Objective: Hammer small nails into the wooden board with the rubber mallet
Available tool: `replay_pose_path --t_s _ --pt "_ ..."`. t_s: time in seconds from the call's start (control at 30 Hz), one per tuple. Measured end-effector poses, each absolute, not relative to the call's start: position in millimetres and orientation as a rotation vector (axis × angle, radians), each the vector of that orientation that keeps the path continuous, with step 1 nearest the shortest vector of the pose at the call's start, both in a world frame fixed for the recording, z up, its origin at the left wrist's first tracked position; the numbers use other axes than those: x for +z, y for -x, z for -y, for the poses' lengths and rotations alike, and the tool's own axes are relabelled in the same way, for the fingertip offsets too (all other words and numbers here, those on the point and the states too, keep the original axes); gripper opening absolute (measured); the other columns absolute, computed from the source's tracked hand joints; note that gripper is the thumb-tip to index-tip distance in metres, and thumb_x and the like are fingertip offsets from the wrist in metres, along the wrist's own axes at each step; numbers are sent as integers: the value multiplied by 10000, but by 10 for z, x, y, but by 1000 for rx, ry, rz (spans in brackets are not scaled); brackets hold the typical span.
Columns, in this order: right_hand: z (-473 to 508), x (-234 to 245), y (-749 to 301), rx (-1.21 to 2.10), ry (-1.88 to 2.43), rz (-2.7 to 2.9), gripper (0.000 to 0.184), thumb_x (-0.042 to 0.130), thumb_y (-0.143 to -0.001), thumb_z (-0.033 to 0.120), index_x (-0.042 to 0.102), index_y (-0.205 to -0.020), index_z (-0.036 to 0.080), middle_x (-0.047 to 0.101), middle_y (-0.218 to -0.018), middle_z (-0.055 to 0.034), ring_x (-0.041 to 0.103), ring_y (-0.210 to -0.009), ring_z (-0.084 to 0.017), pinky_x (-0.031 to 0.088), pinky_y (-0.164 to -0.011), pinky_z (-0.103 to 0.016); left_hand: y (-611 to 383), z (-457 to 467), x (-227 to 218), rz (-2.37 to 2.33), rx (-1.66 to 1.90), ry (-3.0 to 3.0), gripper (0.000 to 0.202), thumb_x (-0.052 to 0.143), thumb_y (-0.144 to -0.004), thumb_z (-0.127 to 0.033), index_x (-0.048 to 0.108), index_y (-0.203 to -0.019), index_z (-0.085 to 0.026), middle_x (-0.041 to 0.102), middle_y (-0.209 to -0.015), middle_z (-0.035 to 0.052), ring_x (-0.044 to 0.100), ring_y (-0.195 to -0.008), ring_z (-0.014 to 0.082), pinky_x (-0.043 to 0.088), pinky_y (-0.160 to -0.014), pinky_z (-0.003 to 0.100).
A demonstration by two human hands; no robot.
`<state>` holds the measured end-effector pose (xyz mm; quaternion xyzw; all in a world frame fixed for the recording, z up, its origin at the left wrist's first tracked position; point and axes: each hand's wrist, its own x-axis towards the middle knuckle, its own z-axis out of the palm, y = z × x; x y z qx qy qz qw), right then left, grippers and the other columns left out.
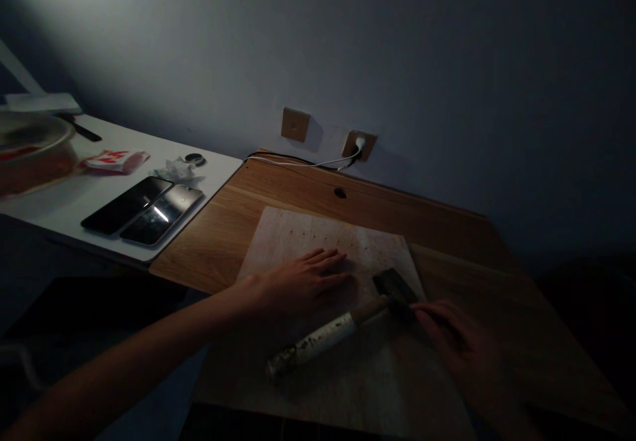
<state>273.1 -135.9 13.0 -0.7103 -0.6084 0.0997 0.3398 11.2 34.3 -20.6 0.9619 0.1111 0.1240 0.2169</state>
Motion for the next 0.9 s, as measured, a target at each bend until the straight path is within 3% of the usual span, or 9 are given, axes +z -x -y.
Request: replay_pose_path --t_s 0.1,0.23,0.37,0.47,0.63,0.73,0.9 --pt "1544 -15 -2754 131 1876 1527 224 581 -918 455 735 -913 293 734 -932 -46 717 -855 -243 574 -775 -360 -141 -315 -160 -212 393 -2648 412 532 -1014 -263 569 -1421 -212 464 -1575 106 338 -1515 254 214 -1278 427" --pt "1673 -280 -2889 -54 1993 1459 349 536 -905 518 715 -1020 242 709 -1087 -120 686 -1023 -321 545 -922 -496 -10 -227 -97 -314 521 -2683 390 546 -1016 -326 575 -1394 -234 495 -1548 103 305 -1528 279 166 -1284 508" --pt "1718 -521 -3023 59 2143 1354 519 499 -882 588 686 -1181 207 703 -1243 -156 658 -1156 -374 525 -987 -583 390 -30 -62 -571 648 -2691 389 562 -1008 -349 563 -1384 -247 549 -1483 113 416 -1455 281 299 -1232 520" --pt "1761 -591 -3046 133 2122 1287 586 529 -846 643 685 -1209 211 689 -1314 -155 622 -1235 -401 480 -1053 -621 764 175 -98 -963 675 -2677 274 581 -993 -360 642 -1231 -239 594 -1412 117 482 -1384 319 381 -1160 575" --pt "1775 -614 -3018 257 2101 1182 622 576 -811 687 701 -1200 218 699 -1309 -151 626 -1231 -421 474 -1061 -630 1128 407 -194 -1344 688 -2556 267 539 -1003 -364 634 -1214 -231 577 -1427 128 575 -1279 312 503 -1047 524" --pt "1646 -678 -2877 337 2040 1210 612 620 -799 674 709 -1191 213 698 -1311 -149 627 -1233 -407 492 -1054 -596 1270 383 -205 -1376 702 -2501 304 490 -1016 -373 633 -1248 -237 589 -1426 121 586 -1279 306 501 -1066 516" --pt "1358 -819 -2400 443 1859 1216 537 616 -852 621 697 -1196 216 638 -1394 -152 584 -1297 -370 472 -1088 -552 1687 157 -163 -1698 694 -2348 411 435 -1009 -521 649 -1198 -227 533 -1478 134 601 -1258 339 494 -1073 537"
